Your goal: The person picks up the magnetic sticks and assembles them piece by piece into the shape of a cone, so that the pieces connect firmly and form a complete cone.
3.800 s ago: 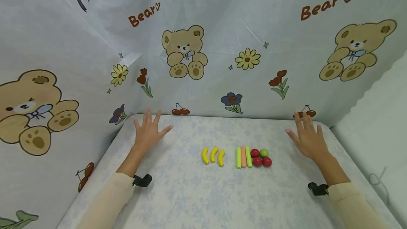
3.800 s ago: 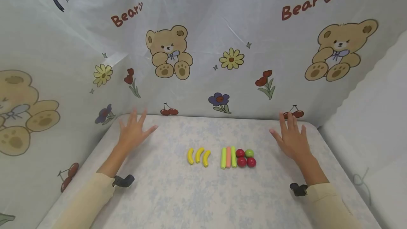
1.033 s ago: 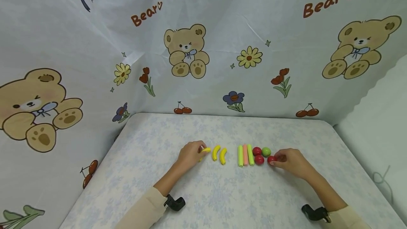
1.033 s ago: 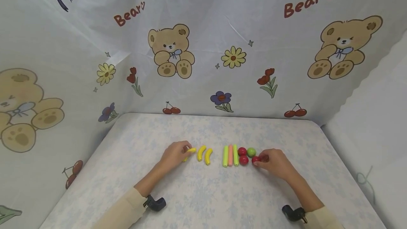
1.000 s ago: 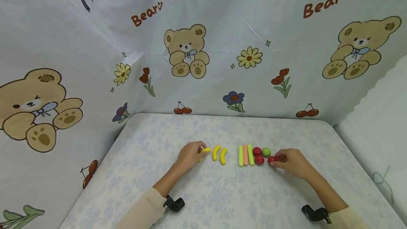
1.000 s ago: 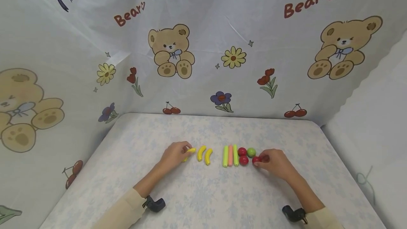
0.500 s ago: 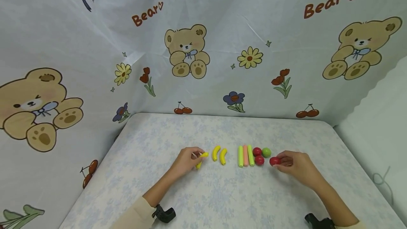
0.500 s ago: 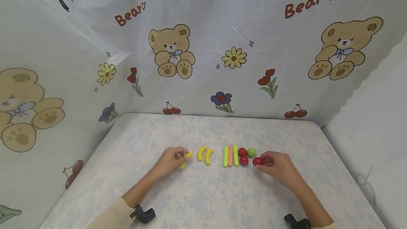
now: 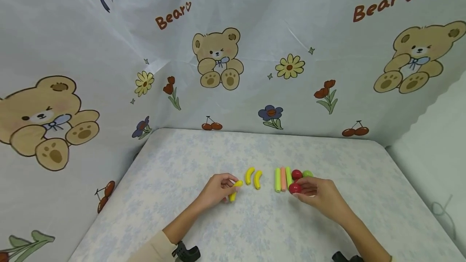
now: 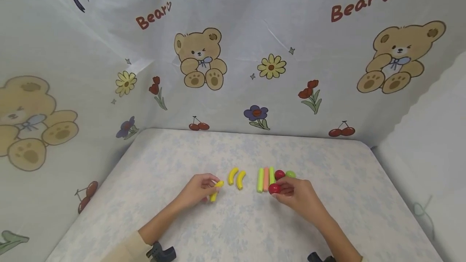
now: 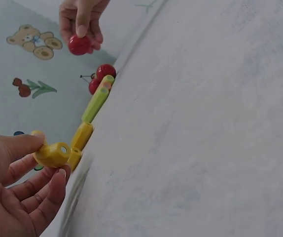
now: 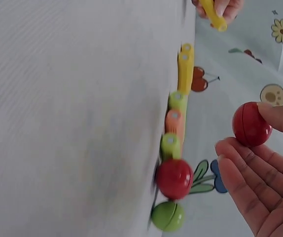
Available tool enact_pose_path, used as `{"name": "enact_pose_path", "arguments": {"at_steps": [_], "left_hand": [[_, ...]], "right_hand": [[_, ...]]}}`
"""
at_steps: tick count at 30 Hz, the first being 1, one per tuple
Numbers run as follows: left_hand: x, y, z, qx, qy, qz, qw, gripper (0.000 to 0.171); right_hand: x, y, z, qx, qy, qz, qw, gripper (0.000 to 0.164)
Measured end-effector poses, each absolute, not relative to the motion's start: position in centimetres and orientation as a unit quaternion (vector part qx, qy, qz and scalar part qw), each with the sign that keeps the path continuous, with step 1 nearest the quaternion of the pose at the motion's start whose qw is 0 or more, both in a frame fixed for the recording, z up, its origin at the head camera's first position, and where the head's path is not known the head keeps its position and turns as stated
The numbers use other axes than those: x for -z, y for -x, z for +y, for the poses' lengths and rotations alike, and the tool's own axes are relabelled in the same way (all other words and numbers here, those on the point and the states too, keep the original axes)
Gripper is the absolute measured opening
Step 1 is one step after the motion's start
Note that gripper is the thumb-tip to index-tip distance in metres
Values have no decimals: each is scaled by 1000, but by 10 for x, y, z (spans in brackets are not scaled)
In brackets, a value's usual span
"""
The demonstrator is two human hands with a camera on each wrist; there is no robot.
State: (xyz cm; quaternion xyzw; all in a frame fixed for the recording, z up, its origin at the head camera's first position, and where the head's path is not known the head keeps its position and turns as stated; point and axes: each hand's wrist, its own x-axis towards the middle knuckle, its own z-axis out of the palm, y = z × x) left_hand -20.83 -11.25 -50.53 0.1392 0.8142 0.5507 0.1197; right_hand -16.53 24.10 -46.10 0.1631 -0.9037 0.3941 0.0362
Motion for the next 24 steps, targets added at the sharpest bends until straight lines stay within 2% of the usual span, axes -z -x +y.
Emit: {"name": "enact_pose_path", "arguments": {"at_steps": [7, 24], "left_hand": [[511, 206, -106, -586, -145, 786, 137, 22], [514, 194, -90, -619, -149, 761, 125, 21]], "right_hand": [[463, 174, 213, -412, -186, -891, 39, 31], [462, 188, 165, -429, -229, -873, 28, 24]]}}
